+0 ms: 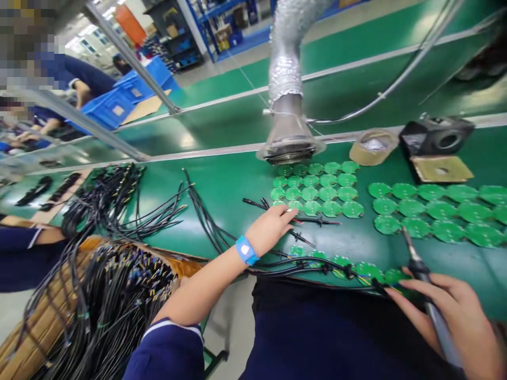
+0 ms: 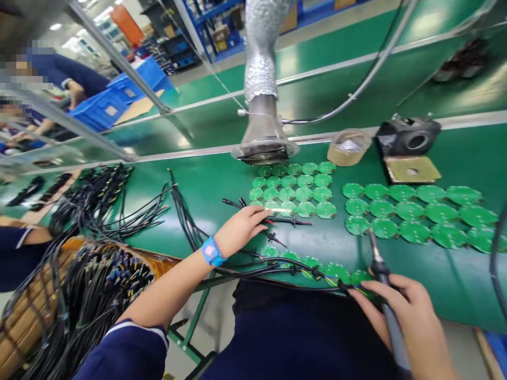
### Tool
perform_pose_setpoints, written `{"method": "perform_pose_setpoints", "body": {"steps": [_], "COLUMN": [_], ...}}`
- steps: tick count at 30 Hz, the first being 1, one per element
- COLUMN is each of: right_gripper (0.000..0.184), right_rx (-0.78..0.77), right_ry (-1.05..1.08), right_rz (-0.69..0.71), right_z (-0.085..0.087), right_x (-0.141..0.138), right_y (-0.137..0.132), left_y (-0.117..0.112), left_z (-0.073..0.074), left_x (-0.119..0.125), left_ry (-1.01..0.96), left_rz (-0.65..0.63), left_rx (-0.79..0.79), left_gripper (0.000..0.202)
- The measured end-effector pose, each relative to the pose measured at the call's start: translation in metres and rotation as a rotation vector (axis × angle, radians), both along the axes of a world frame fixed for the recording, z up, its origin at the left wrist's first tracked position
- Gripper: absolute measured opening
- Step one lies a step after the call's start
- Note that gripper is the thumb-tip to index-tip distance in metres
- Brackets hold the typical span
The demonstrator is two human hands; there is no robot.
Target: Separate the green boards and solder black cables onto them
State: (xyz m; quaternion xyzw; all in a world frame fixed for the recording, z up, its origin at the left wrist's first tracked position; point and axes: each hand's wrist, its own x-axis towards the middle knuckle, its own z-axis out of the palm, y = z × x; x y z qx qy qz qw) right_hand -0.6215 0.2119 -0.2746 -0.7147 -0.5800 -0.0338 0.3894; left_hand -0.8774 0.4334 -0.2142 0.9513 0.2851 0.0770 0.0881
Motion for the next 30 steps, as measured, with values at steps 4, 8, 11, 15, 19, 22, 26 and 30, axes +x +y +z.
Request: {"method": "perform_pose_setpoints", "body": {"steps": [4, 8, 11, 15, 19, 22, 26, 30], "right_gripper": [0.028, 0.035, 0.034, 0.03, 0.027, 0.026, 0.032, 0.023], "right_rx": [-0.073, -0.055, -0.052, -0.047, -0.081, -0.099, -0.085, -0.211], "right_ry": [-0.042, -0.01, -0.021, -0.07, -0.055, -0.056, -0.062, -0.079], "right_rz": [0.044, 0.06, 0.074, 0.085, 0.093, 0.132, 0.249, 0.367], "right_z": [-0.005, -0.008, -0.008, -0.003, 0.0, 0.003, 0.013, 0.016], "right_x": [0.004, 0.008, 0.009, 0.006, 0.004, 0.003, 0.002, -0.002], "right_y": [-0.004, -0.005, -0.006, -0.007, -0.011, -0.012, -0.005, 0.001], "left_y": [0.01, 0.02, 0.025, 0.036, 0.04, 0.018, -0.033, -0.071], "left_z": [0.007, 0.013, 0.007, -0.006, 0.002, 0.018, 0.027, 0.017], "left_x": [0.014, 0.013, 0.02, 0.033, 0.028, 0.015, 0.011, 0.019], "left_ry": [-0.105, -0.01, 0.003, 0.022, -0.22, -0.414, -0.137, 0.056], "left_rz": [-0.013, -0.143, -0.177, -0.219, -0.173, -0.091, -0.131, -0.135], "left_rx": [-0.034, -0.027, 0.0, -0.036, -0.046, 0.059, -0.199, -0.359], "left_gripper": [0.029, 0.018, 0.02, 0.015, 0.012, 0.011, 0.008, 0.015]}}
